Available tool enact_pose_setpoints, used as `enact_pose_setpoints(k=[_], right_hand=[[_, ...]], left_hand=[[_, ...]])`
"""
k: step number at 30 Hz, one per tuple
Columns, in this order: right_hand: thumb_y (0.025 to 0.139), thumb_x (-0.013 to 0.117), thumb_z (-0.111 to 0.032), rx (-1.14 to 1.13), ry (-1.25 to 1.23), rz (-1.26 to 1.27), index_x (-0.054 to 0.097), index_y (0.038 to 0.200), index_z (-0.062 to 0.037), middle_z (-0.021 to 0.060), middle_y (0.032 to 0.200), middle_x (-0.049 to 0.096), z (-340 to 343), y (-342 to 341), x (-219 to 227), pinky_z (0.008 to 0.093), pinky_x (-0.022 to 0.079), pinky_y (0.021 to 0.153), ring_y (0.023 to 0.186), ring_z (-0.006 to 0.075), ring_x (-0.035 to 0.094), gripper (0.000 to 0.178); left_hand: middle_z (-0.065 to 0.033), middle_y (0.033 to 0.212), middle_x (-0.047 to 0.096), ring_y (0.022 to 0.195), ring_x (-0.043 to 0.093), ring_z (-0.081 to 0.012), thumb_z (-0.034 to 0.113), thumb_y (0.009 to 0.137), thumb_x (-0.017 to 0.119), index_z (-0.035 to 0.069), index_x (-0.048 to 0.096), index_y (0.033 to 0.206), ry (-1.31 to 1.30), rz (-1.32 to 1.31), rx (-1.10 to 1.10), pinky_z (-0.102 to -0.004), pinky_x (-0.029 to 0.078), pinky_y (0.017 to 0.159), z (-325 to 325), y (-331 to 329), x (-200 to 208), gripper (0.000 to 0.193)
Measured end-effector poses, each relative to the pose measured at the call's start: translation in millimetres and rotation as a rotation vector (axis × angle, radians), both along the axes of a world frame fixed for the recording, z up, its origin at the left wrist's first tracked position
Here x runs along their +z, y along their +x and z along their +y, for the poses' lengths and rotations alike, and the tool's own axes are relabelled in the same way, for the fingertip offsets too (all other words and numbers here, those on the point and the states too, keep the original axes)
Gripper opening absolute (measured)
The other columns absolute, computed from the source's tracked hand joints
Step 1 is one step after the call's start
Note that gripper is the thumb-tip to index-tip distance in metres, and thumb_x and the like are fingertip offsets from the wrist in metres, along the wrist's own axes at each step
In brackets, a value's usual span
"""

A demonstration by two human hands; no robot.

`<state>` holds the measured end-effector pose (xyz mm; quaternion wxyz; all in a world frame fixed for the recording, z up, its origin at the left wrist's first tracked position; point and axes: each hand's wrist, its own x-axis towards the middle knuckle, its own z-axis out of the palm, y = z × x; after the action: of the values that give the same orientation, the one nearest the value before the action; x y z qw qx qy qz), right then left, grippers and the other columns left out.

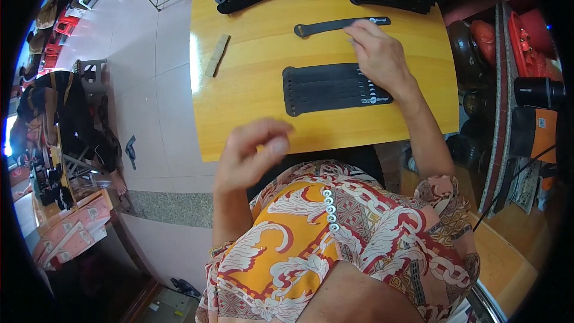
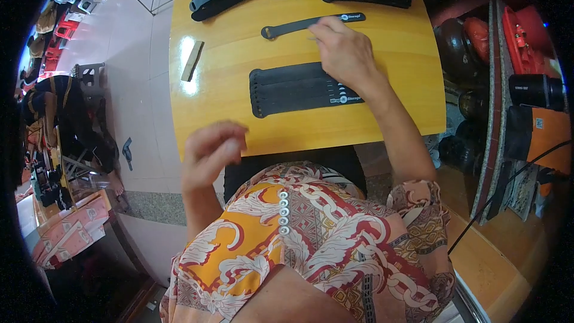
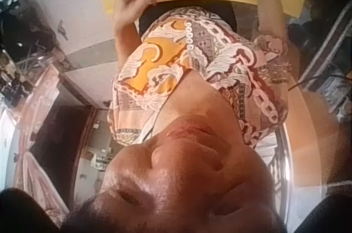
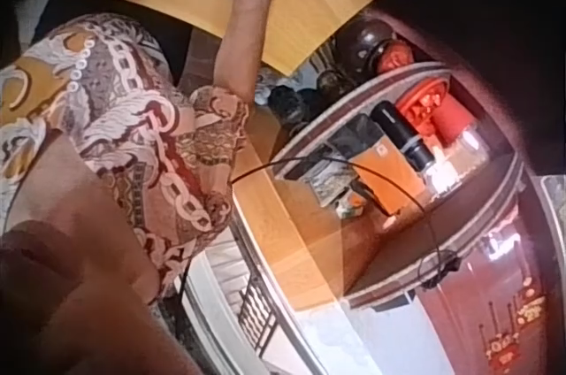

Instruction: Manually threading and attaching straps to a multi-slot base to assemble pouches.

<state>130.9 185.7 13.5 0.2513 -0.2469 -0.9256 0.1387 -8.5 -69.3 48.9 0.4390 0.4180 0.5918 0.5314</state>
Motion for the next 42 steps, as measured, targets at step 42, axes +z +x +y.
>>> enact_pose_setpoints(k=[42], right_hand=[[0.075,0.063,-0.01,-0.003,-0.431,-0.288,0.061,0.085,-0.0014,0.0145,0.077,0.059,-80,100,25,0.0377,0.045,0.065,0.074,0.0319,0.058,0.013]], left_hand=[[-0.0036,0.072,0.057,0.063,0.052,-0.009,0.0,0.08,0.064,-0.003,0.062,0.086,-0.011,0.137,0.25,-0.0191,0.04,0.056,-3,35,-48,0.008]])
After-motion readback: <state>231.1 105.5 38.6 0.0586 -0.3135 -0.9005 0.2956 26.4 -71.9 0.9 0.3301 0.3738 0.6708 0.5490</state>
